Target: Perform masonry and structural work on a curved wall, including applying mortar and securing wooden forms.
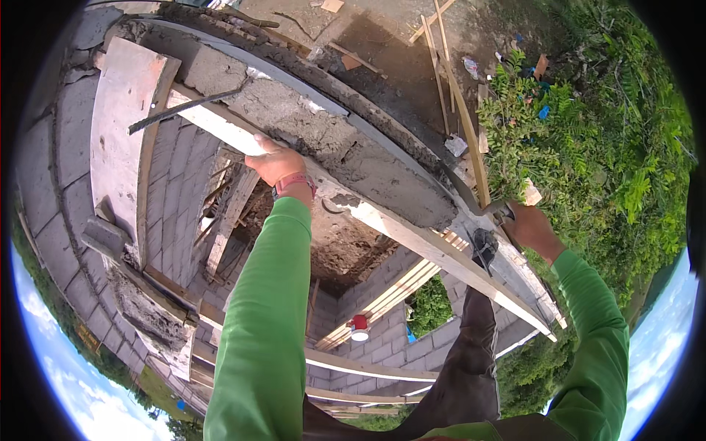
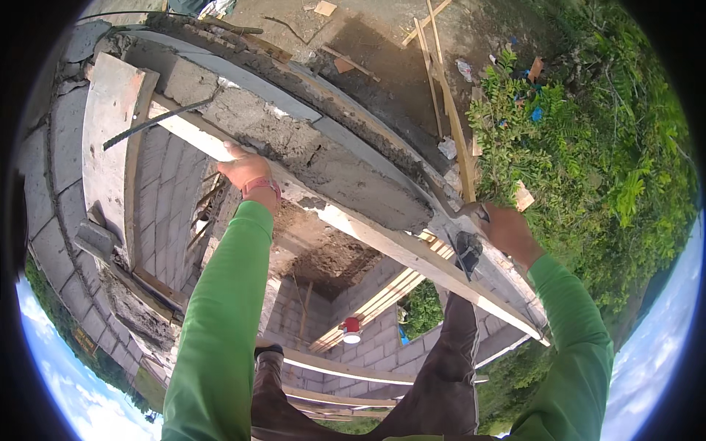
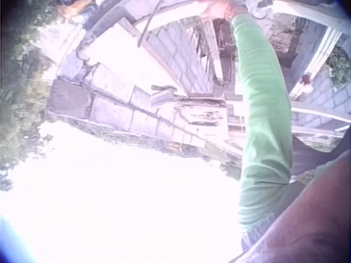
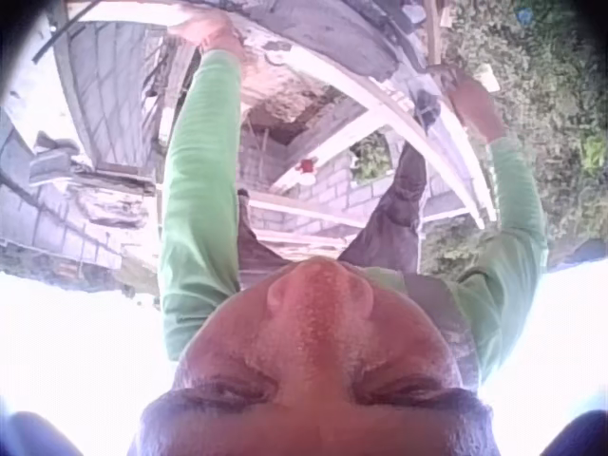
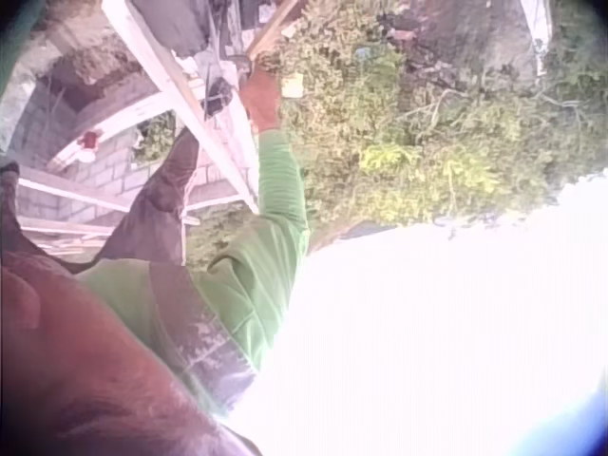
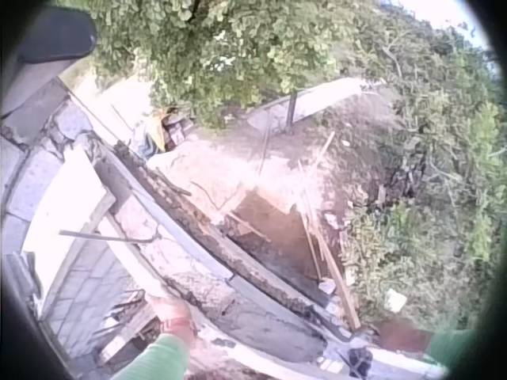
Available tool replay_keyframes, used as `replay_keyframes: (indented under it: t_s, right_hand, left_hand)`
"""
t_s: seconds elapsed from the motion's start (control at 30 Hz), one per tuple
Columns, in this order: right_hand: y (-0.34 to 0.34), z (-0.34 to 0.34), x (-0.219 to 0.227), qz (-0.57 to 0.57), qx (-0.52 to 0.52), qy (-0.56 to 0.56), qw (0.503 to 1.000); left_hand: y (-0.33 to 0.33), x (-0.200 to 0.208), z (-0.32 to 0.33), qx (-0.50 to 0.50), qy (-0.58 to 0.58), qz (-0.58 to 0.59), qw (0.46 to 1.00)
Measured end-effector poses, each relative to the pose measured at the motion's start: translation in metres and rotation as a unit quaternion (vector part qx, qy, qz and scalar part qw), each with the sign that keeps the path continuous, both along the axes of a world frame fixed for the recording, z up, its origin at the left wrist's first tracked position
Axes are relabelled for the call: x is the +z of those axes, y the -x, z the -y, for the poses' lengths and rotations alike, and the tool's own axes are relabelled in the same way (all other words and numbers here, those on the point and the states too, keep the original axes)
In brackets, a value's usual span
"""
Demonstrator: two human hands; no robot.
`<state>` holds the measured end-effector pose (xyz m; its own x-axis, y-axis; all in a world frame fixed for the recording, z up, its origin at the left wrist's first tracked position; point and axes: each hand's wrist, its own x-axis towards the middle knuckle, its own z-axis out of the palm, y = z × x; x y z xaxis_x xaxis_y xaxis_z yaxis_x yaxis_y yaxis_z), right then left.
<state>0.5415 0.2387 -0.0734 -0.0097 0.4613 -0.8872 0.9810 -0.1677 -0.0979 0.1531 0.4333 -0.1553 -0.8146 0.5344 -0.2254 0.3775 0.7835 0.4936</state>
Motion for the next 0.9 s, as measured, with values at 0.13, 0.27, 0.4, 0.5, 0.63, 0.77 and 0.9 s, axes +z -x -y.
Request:
replay_keyframes:
  t_s: [0.13,0.27,0.4,0.5,0.63,0.77,0.9]
  right_hand:
    - [0.023,-0.049,-0.008,-0.05,-0.106,-0.118,0.986]
    - [0.1,-0.162,-0.07,-0.107,-0.005,-0.253,0.961]
    - [0.182,-0.252,-0.113,-0.141,0.004,-0.256,0.956]
    - [0.212,-0.279,-0.139,-0.137,0.043,-0.251,0.957]
    - [0.209,-0.266,-0.18,-0.128,0.003,-0.305,0.944]
    - [0.206,-0.238,-0.168,-0.139,-0.038,-0.251,0.957]
    - [0.181,-0.204,-0.155,-0.124,-0.047,-0.237,0.963]
  left_hand:
    - [0.004,-0.005,0.0,-0.003,-0.008,-0.018,1.0]
    - [0.003,-0.003,0.0,0.014,-0.006,-0.014,1.0]
    - [0.003,-0.007,0.004,0.007,-0.015,0.001,1.0]
    - [-0.002,-0.002,0.0,0.006,-0.007,-0.01,1.0]
    - [-0.007,0.005,-0.002,0.004,-0.022,-0.009,1.0]
    - [0.0,0.004,0.0,0.013,-0.003,-0.001,1.0]
    - [-0.002,0.007,-0.003,0.02,0.021,-0.005,1.0]
